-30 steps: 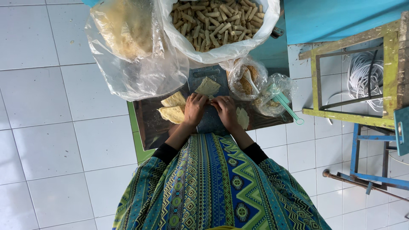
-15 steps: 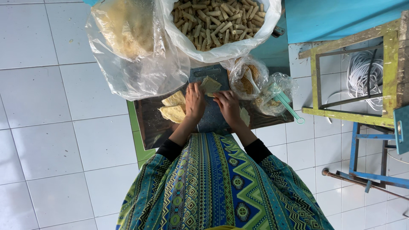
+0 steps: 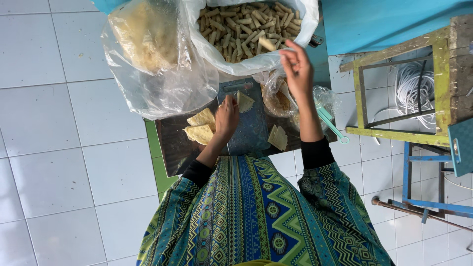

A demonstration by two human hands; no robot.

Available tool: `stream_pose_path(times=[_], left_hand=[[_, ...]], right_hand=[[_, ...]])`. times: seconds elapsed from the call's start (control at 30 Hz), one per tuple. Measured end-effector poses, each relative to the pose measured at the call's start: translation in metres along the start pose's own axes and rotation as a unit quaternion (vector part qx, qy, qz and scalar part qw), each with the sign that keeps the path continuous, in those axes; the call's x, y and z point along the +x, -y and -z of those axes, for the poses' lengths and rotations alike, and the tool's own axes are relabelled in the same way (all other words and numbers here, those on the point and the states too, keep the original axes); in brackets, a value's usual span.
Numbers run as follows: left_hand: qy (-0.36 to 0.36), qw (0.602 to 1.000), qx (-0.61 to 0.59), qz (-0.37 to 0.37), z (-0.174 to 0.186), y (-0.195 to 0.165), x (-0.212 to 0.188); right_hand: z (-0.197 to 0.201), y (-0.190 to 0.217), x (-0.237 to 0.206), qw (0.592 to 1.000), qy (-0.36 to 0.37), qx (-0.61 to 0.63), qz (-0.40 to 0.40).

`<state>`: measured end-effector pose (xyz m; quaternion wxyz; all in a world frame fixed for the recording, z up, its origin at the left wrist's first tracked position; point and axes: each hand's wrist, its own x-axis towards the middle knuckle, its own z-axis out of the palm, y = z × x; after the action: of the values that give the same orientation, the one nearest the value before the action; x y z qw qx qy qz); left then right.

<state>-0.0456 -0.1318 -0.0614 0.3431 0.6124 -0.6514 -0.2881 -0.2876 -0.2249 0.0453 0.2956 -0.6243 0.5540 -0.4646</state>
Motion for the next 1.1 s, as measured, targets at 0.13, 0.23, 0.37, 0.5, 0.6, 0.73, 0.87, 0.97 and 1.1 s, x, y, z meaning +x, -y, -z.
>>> stream_pose_path(times=[0.13,0.23,0.37,0.5,0.6,0.73,0.87,0.97,1.1], left_hand=[[-0.016,0.994,-0.104,0.001,-0.008,-0.009,0.015],[0.028,0.983,-0.182,0.024,-0.015,-0.028,0.039],[0.080,0.968,-0.239,-0.002,-0.035,-0.069,0.066],[0.087,0.924,-0.373,0.000,-0.041,-0.084,0.052],[0.095,0.955,-0.274,0.064,-0.030,-0.055,0.032],[0.097,0.988,-0.112,0.050,-0.018,-0.007,-0.001],[0.079,0.993,-0.089,0.021,-0.013,0.007,-0.018],[0.084,0.994,-0.066,0.025,-0.012,0.003,-0.022],[0.084,0.996,-0.023,0.021,-0.005,-0.006,-0.026]], right_hand=[[0.028,-0.009,-0.014,0.990,-0.046,-0.118,-0.053],[0.041,-0.031,-0.045,0.973,-0.008,-0.215,-0.084],[0.044,-0.055,-0.080,0.927,0.048,-0.366,-0.068],[0.033,-0.059,-0.098,0.895,0.057,-0.439,-0.058],[0.028,-0.054,-0.104,0.907,0.024,-0.418,-0.036],[0.029,-0.048,-0.114,0.957,-0.024,-0.276,-0.081],[0.028,-0.049,-0.127,0.947,-0.035,-0.320,0.003],[0.026,-0.058,-0.138,0.960,-0.037,-0.277,-0.002],[0.027,-0.075,-0.142,0.978,-0.059,-0.192,-0.047]])
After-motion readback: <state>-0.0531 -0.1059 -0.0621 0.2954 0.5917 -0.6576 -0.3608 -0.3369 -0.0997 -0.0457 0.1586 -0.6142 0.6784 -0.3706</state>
